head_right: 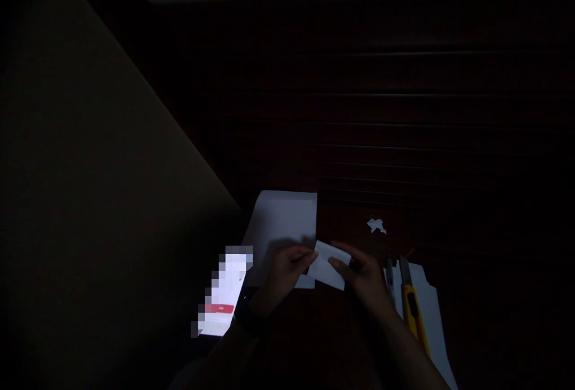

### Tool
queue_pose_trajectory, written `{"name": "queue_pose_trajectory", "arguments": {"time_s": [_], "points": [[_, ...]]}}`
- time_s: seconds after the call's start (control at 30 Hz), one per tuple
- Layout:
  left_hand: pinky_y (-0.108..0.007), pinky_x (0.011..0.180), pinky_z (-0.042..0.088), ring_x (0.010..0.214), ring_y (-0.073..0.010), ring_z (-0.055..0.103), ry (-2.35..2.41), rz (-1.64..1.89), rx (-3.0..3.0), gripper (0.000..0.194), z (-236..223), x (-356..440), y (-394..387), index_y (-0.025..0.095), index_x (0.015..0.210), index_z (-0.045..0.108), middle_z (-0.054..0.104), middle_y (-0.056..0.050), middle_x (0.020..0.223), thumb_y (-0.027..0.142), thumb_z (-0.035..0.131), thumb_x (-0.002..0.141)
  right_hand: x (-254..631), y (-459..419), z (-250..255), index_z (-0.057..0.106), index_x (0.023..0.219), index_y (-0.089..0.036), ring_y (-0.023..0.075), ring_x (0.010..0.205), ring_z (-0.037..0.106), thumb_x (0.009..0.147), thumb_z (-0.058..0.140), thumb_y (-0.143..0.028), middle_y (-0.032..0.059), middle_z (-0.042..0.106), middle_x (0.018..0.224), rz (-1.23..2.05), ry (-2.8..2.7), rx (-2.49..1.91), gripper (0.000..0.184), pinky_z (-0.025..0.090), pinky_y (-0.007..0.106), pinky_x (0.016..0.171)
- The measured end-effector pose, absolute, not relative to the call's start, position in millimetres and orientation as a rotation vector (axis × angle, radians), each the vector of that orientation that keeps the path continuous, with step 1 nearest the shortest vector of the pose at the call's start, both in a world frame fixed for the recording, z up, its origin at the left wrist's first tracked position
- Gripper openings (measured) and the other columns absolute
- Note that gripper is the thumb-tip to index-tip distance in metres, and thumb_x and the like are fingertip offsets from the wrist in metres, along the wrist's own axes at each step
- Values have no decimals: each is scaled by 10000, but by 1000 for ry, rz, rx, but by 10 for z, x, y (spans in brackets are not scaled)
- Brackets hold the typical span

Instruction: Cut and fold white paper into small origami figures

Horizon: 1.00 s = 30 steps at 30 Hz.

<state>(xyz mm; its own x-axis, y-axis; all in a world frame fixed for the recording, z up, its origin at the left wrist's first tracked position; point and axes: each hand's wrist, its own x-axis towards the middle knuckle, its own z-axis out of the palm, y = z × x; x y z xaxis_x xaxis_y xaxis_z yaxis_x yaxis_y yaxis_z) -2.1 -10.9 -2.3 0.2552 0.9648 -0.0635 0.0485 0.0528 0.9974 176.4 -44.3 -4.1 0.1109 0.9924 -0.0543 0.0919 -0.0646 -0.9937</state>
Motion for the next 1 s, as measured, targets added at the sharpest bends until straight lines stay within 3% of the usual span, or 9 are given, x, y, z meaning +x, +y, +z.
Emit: {"name": "queue_pose_trajectory", "arguments": {"time_s": [0.13, 0.3, 0.57, 0.77, 1.0], "points": [[-204, 523, 420, 587, -126, 558, 1061, 934, 1253, 256, 5, -17, -112, 124, 731, 673, 632, -35, 647, 371, 614, 763, 1760, -455, -54, 659, 1062, -222, 280, 1006, 601, 708, 686, -367, 74, 662, 1094, 1080, -1174, -1414, 384, 475, 429, 871], [-189, 521, 432, 572, -108, 549, 988, 888, 1206, 238, 46, -35, -115, 116, 735, 672, 613, -23, 634, 348, 625, 760, 1769, -457, -46, 694, 1000, -240, 274, 974, 621, 688, 709, -337, 52, 685, 1050, 1094, -1162, -1419, 328, 487, 400, 865], [-253, 554, 507, 643, -159, 602, 950, 755, 1127, 340, 62, -69, -141, 102, 798, 683, 642, -57, 743, 432, 631, 733, 1767, -478, -9, 689, 1011, -251, 270, 985, 620, 708, 696, -328, 43, 685, 1049, 1087, -1204, -1415, 313, 485, 395, 873], [-188, 469, 387, 520, -99, 514, 1044, 801, 1257, 329, 67, -50, -123, 101, 646, 670, 589, -17, 569, 419, 639, 726, 1750, -483, 13, 683, 1023, -248, 269, 998, 613, 716, 688, -341, 49, 677, 1070, 1117, -1220, -1391, 321, 474, 399, 887], [-189, 456, 308, 499, -81, 436, 1127, 865, 1333, 320, 22, -8, -129, 114, 629, 659, 535, 11, 530, 412, 624, 741, 1738, -478, 31, 670, 1046, -228, 272, 1012, 603, 780, 617, -367, 69, 668, 1085, 1125, -1206, -1393, 305, 459, 420, 891]]}}
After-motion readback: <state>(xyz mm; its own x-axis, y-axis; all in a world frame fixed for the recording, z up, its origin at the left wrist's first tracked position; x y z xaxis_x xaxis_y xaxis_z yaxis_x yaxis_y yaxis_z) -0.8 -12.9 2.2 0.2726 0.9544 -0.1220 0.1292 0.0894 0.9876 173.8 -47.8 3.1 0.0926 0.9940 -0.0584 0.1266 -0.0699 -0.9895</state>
